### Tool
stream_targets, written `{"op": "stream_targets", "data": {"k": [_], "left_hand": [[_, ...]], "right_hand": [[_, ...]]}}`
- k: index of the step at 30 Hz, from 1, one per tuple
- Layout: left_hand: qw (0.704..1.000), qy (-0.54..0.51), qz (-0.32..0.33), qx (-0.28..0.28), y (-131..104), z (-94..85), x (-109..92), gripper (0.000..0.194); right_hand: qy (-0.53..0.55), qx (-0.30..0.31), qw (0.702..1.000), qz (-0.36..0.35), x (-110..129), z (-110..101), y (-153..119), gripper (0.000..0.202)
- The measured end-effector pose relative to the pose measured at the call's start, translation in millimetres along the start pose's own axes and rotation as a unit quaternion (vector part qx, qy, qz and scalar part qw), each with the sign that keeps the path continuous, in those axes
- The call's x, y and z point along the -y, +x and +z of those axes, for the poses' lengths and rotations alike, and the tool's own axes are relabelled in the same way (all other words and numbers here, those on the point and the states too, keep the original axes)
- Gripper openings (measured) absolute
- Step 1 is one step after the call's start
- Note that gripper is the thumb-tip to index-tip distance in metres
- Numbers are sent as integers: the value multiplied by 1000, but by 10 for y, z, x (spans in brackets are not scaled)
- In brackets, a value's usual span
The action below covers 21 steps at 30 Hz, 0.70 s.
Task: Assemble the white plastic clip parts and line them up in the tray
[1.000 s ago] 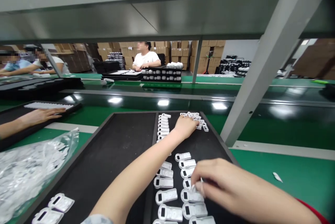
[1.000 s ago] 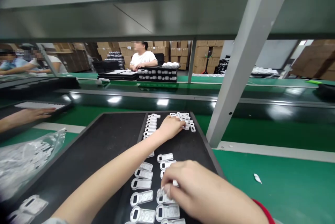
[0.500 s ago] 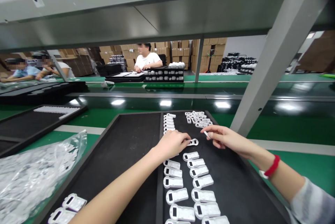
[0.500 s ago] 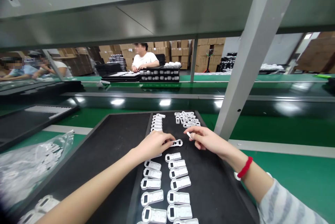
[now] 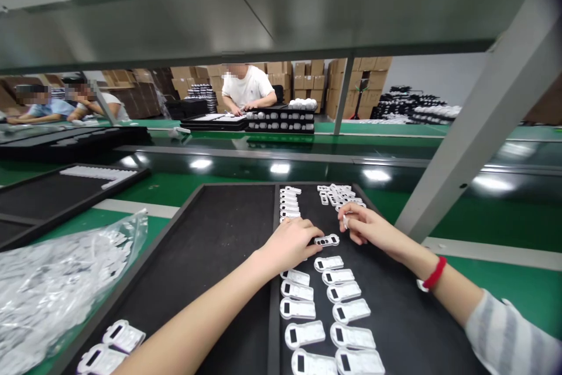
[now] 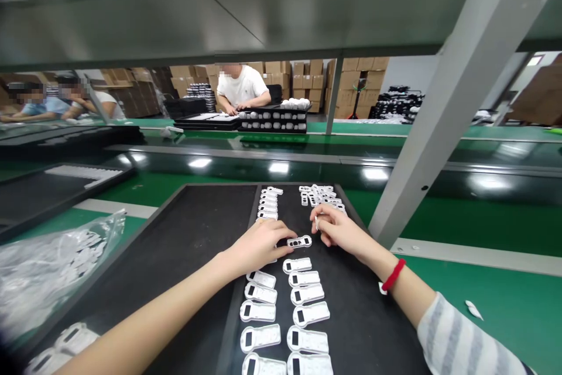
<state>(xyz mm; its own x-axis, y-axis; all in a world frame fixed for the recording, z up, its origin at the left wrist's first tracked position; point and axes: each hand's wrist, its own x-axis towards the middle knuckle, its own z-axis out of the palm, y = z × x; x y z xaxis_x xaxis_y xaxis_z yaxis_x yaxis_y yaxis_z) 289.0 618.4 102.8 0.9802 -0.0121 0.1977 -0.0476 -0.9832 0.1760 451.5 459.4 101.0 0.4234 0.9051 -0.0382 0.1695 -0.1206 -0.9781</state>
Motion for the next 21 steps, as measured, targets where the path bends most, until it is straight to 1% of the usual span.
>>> {"op": "stream_targets", "data": {"k": [6, 9, 12, 14, 17, 21], "left_hand": [[1000, 7, 24, -18, 0, 8, -47, 20], [999, 19, 39, -21, -13, 9, -34, 19], [998, 38, 49, -32, -22, 38, 1, 20], [997, 55, 44, -41, -23, 69, 21, 23], [997, 68, 14, -44, -19, 96, 10, 28], [998, 44, -24, -42, -9, 57, -104, 27]], "right_hand": [[49, -14, 998, 41, -60, -23, -4, 25], [64, -6, 997, 51, -52, -39, -19, 30], [62, 5, 997, 48, -42, -46, -33, 34], [54, 10, 998, 41, -45, -47, -36, 36], [36, 12, 999, 36, -72, -47, -23, 38], [-9, -4, 999, 36, -130, -49, 12, 41]]}}
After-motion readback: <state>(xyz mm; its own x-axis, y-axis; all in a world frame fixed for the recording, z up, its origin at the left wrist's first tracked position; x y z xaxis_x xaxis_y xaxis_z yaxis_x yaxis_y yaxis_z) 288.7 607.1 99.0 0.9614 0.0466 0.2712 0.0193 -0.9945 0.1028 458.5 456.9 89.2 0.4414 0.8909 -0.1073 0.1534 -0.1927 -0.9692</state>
